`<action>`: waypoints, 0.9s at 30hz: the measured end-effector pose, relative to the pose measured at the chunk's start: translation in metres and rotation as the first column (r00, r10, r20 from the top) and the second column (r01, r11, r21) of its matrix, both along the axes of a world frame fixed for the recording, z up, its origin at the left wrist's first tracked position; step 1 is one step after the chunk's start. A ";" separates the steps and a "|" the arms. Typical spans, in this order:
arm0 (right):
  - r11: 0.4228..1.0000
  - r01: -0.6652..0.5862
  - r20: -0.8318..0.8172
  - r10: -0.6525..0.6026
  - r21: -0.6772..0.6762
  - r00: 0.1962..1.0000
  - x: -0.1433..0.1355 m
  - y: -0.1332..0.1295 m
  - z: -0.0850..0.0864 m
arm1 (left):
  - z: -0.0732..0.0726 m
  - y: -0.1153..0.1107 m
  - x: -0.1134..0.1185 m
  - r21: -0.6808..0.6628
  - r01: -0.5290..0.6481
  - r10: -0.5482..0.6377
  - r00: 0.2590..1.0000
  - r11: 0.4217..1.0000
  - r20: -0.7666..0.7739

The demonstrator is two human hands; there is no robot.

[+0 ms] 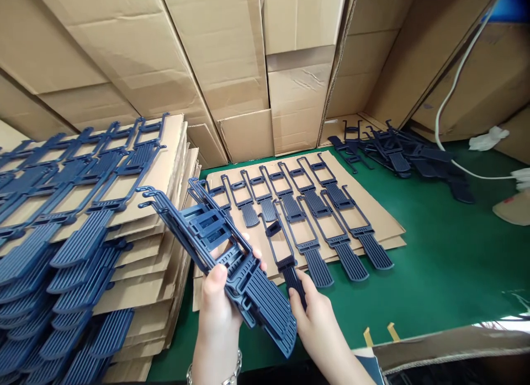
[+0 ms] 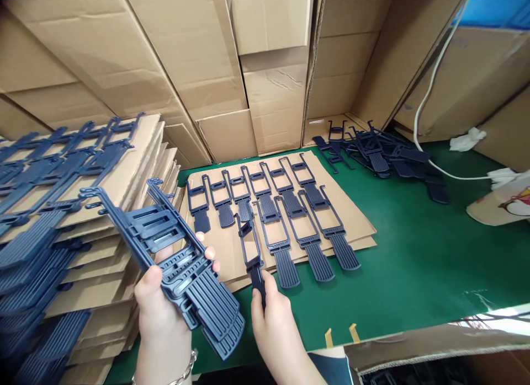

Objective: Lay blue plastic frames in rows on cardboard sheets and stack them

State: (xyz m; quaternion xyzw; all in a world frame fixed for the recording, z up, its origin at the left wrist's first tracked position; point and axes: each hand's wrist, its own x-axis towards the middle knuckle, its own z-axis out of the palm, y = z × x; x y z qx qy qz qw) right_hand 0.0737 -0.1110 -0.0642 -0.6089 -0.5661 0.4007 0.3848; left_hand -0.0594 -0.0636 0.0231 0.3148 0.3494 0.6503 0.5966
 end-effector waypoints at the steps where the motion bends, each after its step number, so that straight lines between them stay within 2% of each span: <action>1: 1.000 -0.010 -0.009 0.010 0.008 1.000 -0.001 0.000 0.001 | 0.000 0.000 0.000 -0.006 0.005 -0.005 1.000 1.000 -0.003; 5: 0.999 -0.012 -0.100 0.007 -0.050 0.995 -0.007 -0.003 0.005 | -0.004 0.000 -0.001 -0.023 0.063 -0.063 0.998 0.998 -0.006; 10: 0.971 -0.032 -0.369 -0.060 -0.237 0.927 -0.012 -0.007 0.005 | -0.004 -0.002 -0.001 -0.045 0.075 -0.075 0.997 0.996 0.012; 14: 0.930 -0.059 -0.564 -0.168 -0.362 0.808 -0.012 -0.006 0.005 | 0.000 -0.001 0.001 -0.078 0.051 -0.050 0.999 0.996 0.013; 19: 0.887 -0.110 -0.750 -0.307 -0.449 0.587 -0.014 -0.006 0.005 | 0.004 0.001 0.004 -0.117 0.036 -0.033 0.999 0.993 0.023; 23: 0.887 -0.106 -0.817 -0.361 -0.450 0.449 -0.014 -0.003 0.008 | 0.005 0.000 0.004 -0.163 0.034 -0.035 0.999 0.986 -0.002; 27: 0.877 -0.084 -0.830 -0.413 -0.474 0.375 -0.013 0.001 0.013 | 0.003 -0.002 0.001 -0.182 0.053 -0.052 0.999 0.982 0.012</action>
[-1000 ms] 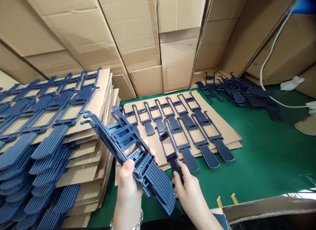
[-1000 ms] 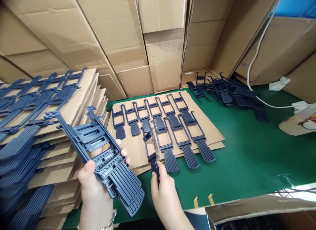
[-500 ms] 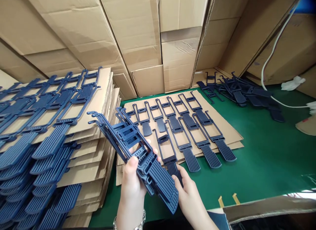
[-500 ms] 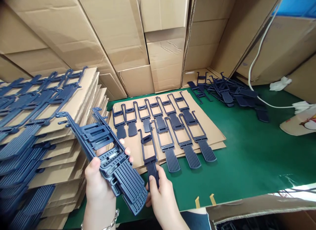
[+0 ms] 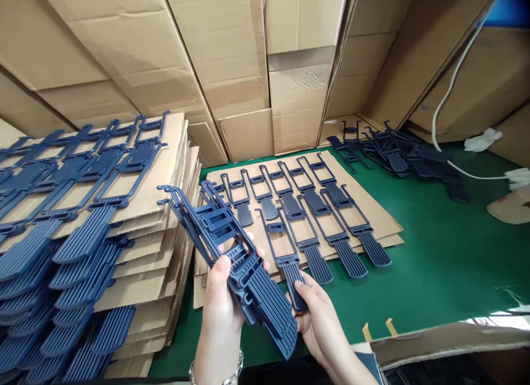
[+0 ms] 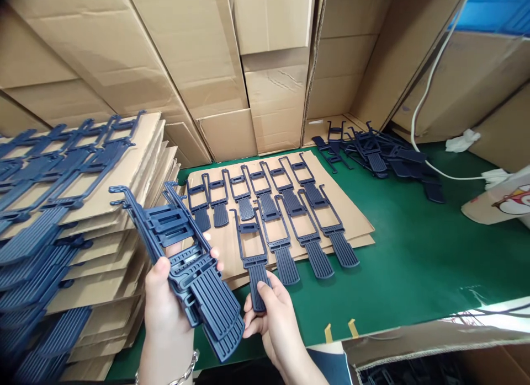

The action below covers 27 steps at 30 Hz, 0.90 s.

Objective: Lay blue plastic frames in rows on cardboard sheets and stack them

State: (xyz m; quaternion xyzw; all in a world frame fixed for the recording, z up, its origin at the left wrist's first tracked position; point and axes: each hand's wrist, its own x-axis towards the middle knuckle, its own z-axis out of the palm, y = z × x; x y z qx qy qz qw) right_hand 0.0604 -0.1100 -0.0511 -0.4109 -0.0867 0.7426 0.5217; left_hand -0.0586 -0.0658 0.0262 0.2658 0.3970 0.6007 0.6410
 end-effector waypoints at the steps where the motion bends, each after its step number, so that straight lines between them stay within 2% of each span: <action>1: 1.000 -0.007 -0.008 0.007 0.000 1.000 0.000 0.001 0.001 | 0.000 0.000 -0.001 0.001 0.014 -0.014 1.000 1.000 0.005; 12: 0.994 -0.106 0.043 0.105 0.029 0.994 -0.005 -0.004 -0.002 | 0.007 -0.005 0.005 -0.021 0.004 -0.002 0.998 1.000 0.057; 18: 0.994 -0.113 0.139 0.113 -0.006 0.984 -0.007 0.000 0.004 | 0.002 -0.001 0.002 0.004 0.033 -0.033 0.999 0.999 0.010; 22: 0.996 -0.085 0.110 0.085 -0.006 0.990 -0.006 0.000 0.004 | 0.001 -0.002 0.001 -0.008 0.045 -0.044 0.998 0.999 0.035; 27: 0.996 -0.078 -0.001 0.078 0.033 0.997 -0.002 -0.003 0.000 | 0.003 -0.004 -0.001 -0.023 0.023 -0.022 0.999 0.999 0.045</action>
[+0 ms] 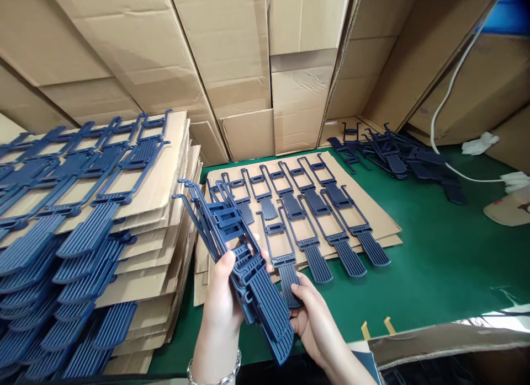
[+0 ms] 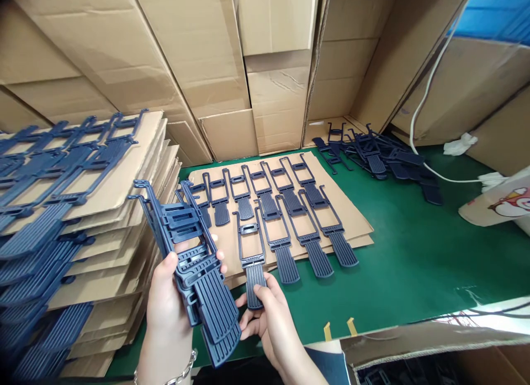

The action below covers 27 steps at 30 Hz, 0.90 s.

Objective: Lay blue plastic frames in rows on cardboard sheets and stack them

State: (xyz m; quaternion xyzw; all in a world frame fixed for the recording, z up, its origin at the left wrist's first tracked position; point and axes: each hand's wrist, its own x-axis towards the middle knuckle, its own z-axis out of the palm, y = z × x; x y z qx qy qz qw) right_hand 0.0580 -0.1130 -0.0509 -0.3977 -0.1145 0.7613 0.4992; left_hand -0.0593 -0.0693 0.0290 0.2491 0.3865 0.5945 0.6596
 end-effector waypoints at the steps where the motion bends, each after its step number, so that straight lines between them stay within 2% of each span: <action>1: 1.000 0.023 -0.018 -0.023 -0.010 1.000 0.001 0.000 -0.001 | 0.000 0.000 -0.001 -0.007 -0.003 0.003 1.000 1.000 -0.008; 5: 0.992 0.115 -0.059 -0.118 -0.047 0.991 0.001 0.002 -0.002 | 0.000 0.002 -0.002 -0.019 0.006 -0.007 1.000 1.000 -0.026; 15: 0.988 0.146 -0.092 -0.150 -0.047 0.984 -0.001 0.005 -0.001 | 0.000 0.002 0.000 -0.033 0.002 -0.002 1.000 0.999 -0.020; 23: 0.996 0.079 -0.087 -0.082 -0.042 0.993 0.004 -0.001 -0.002 | -0.007 0.008 0.001 -0.018 0.000 0.000 1.000 1.000 -0.004; 27: 0.994 0.035 -0.045 -0.040 -0.100 0.998 0.007 -0.014 -0.002 | -0.006 0.008 0.005 -0.038 -0.018 0.019 1.000 0.999 0.017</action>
